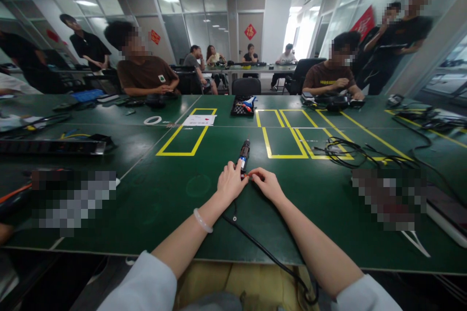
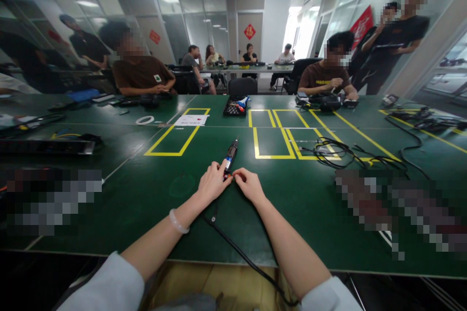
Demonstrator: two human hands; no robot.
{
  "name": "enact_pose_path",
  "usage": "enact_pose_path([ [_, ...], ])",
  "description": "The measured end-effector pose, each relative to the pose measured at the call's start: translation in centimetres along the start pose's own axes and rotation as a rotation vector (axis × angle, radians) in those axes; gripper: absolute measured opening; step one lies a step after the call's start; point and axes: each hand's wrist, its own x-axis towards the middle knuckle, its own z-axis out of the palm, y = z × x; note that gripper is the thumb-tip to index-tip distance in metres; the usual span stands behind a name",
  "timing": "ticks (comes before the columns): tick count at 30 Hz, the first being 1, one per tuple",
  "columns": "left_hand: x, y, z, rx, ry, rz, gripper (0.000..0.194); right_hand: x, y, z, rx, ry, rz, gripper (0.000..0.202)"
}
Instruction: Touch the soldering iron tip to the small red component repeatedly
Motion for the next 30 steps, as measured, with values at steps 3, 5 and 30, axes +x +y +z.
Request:
enact_pose_path([
  [3,0.1,-1.1,-0.3,0.002,0.002,-0.005,0.064,0.0,0.2,-0.2,0.050,-0.016,0.014,0.020],
  [5,0.2,-2.1,-0.6,0.002,-0.010,-0.034,0.064,0.1,0.3,-0.4,0.067,-0.023,0.022,0.019],
  [30,-0.9,-23.8,-4.9,0.214,0.079,-0.719,0.049,0.1,0.6,-0.9,-0.029,-0.034,0.036,0.021],
])
